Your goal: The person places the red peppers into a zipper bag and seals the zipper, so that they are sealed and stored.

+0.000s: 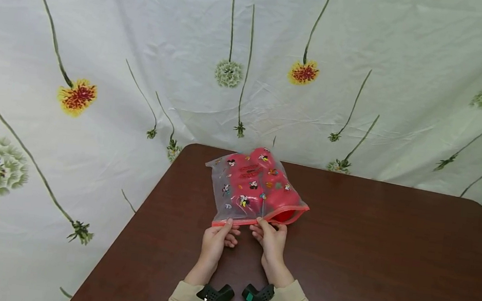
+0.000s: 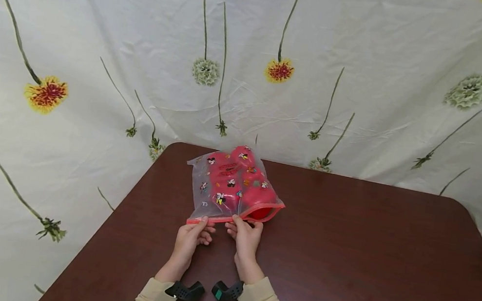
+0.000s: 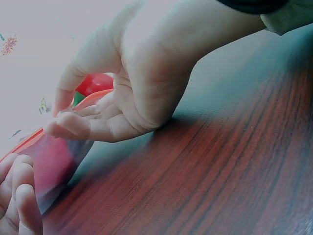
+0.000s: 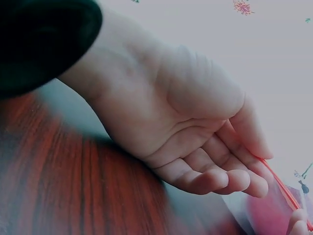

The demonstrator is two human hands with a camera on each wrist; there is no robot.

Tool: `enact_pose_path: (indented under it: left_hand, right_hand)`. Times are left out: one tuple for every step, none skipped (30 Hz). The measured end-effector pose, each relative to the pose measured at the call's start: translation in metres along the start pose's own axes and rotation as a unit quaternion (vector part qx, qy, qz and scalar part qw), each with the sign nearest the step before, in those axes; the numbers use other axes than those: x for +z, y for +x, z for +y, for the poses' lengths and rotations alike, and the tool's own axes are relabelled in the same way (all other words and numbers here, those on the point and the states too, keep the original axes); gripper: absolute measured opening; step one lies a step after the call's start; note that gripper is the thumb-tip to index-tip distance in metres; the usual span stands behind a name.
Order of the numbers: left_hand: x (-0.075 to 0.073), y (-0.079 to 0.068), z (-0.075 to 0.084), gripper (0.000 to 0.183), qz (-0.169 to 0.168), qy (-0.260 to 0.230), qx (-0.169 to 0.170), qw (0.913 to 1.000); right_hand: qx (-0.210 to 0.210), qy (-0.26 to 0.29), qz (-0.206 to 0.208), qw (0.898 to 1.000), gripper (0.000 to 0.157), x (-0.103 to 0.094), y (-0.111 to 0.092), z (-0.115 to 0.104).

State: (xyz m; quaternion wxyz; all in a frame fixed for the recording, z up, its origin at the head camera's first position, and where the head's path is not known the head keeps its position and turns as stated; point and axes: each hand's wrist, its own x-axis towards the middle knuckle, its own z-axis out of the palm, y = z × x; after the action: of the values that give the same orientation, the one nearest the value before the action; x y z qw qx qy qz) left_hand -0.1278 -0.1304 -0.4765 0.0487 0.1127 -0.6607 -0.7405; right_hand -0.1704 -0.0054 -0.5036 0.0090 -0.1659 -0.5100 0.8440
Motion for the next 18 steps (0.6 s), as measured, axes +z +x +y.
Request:
enact_pose_path:
  left_hand:
    - [0.0,0.0,0.0,0.04,-0.001,0.0,-0.001,1.0]
    - [0.0,0.0,0.0,0.04,-0.001,0.002,-0.001,1.0]
    - [0.0,0.001,0.0,0.04,-0.002,0.002,-0.002,1.0]
    - [-0.001,0.001,0.0,0.039,-0.003,0.002,-0.002,1.0]
    - [-0.002,0.002,-0.003,0.039,-0.003,0.002,-0.004,1.0]
    - [-0.003,0.004,-0.006,0.039,-0.003,0.001,-0.006,1.0]
    - [-0.004,0.006,-0.009,0.039,-0.004,0.0,-0.007,1.0]
    - [-0.004,0.008,-0.012,0.039,-0.004,-0.002,-0.007,1.0]
    - [-0.005,0.01,-0.015,0.039,-0.004,-0.003,-0.007,1.0]
    - [-0.006,0.011,-0.019,0.04,-0.003,-0.004,-0.006,1.0]
    - [-0.006,0.013,-0.022,0.04,-0.001,-0.004,-0.006,1.0]
    - [-0.006,0.014,-0.024,0.041,0.001,-0.004,-0.003,1.0]
    - [-0.006,0.014,-0.025,0.041,0.003,-0.006,0.002,1.0]
    - [-0.006,0.014,-0.026,0.041,0.007,-0.008,0.005,0.9999]
    - [-0.006,0.014,-0.027,0.041,0.011,-0.011,0.01,0.9998]
    - [-0.006,0.015,-0.028,0.041,0.015,-0.016,0.013,0.9997]
    - [-0.006,0.015,-0.029,0.041,0.018,-0.024,0.015,0.9994]
    - [-0.006,0.013,-0.026,0.04,0.021,-0.031,0.016,0.9992]
  right_hand:
    - [-0.001,0.003,-0.003,1.0,0.035,0.0,0.0,0.0]
    - [0.0,0.006,-0.005,1.0,0.033,0.0,0.001,0.0]
    - [0.0,0.008,-0.007,1.0,0.032,-0.001,0.001,0.0]
    - [0.001,0.009,-0.009,1.0,0.031,0.0,0.001,0.0]
    - [0.001,0.01,-0.011,1.0,0.03,0.0,0.002,0.0]
    - [0.001,0.011,-0.012,1.0,0.029,0.0,0.002,0.0]
    - [0.001,0.011,-0.014,1.0,0.028,0.0,0.002,0.0]
    - [0.001,0.01,-0.014,1.0,0.027,0.0,0.002,0.0]
    - [0.001,0.01,-0.015,1.0,0.026,0.0,0.002,0.0]
    - [0.001,0.009,-0.016,1.0,0.024,0.0,0.002,0.0]
    - [0.0,0.008,-0.017,1.0,0.022,0.0,0.001,0.0]
    - [-0.001,0.006,-0.018,1.0,0.021,0.0,0.001,0.0]
    - [-0.003,0.004,-0.02,1.0,0.019,-0.001,0.001,0.001]
    - [-0.004,-0.001,-0.022,1.0,0.016,-0.001,0.001,0.0]
    - [-0.005,-0.007,-0.024,1.0,0.014,-0.001,0.0,0.0]
    - [-0.006,-0.014,-0.028,0.999,0.013,-0.001,0.0,0.001]
    - [-0.007,-0.022,-0.034,0.999,0.013,-0.002,0.0,0.001]
    - [-0.008,-0.032,-0.041,0.999,0.014,-0.003,0.0,0.001]
